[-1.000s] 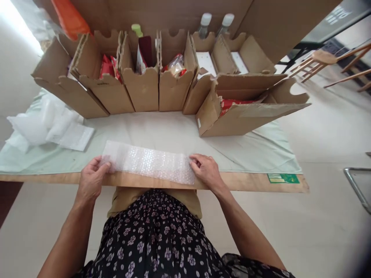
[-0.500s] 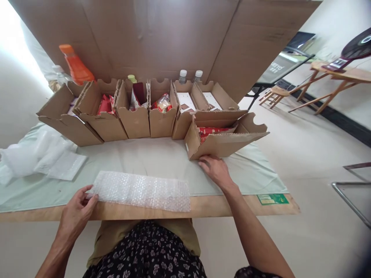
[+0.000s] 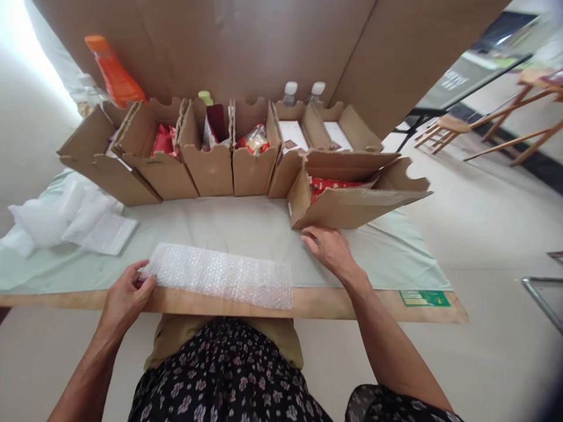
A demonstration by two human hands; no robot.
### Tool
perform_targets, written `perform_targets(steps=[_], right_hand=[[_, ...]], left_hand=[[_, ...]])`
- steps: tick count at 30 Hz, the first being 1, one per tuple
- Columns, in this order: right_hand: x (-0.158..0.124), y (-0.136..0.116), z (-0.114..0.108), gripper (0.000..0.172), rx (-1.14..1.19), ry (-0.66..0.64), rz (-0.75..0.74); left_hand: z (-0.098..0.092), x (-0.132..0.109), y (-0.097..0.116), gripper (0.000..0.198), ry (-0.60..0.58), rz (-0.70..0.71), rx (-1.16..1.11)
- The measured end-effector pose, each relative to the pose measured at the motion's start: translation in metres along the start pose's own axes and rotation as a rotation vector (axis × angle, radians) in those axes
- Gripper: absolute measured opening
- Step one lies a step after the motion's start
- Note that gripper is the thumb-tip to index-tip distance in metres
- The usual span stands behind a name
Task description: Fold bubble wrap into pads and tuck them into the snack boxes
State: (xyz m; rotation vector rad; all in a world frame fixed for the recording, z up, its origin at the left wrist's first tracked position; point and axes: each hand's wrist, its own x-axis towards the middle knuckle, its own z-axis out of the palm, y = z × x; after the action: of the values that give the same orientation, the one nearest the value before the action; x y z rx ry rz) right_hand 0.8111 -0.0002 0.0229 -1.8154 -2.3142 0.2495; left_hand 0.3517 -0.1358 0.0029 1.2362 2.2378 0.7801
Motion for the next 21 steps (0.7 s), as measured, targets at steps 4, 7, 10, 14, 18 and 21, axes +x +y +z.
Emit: perform_targets(steps=[4, 7, 10, 14, 18, 21], right_hand=[[-0.031, -0.042, 0.023, 0.028, 0.111, -0.025, -0.129], [-0.053, -0.068, 0.038, 0.021, 0.165, -0.015, -0.166], [-0.066, -0.082, 0.044, 0.012, 0.294, -0.009, -0.173], [-0.068, -0.079, 0.03, 0.014, 0.484, -0.091, -0.125], [-0.044, -0.059, 0.005, 0.014, 0.412, -0.112, -0.056], [-0.014, -0.043, -0.002, 0.014, 0.188, -0.062, -0.07]], left_hand=[[-0.009, -0.001, 0.002, 0.069, -0.007, -0.041, -0.05], [-0.011, -0.003, 0.004, 0.068, -0.006, -0.049, -0.081], [-0.012, -0.008, 0.006, 0.063, -0.022, -0.017, -0.113], [-0.013, -0.015, 0.013, 0.062, 0.0, 0.015, -0.141], [-0.009, -0.021, 0.026, 0.063, 0.029, 0.044, -0.254], [-0.001, -0.023, 0.032, 0.064, -0.018, 0.091, -0.243]])
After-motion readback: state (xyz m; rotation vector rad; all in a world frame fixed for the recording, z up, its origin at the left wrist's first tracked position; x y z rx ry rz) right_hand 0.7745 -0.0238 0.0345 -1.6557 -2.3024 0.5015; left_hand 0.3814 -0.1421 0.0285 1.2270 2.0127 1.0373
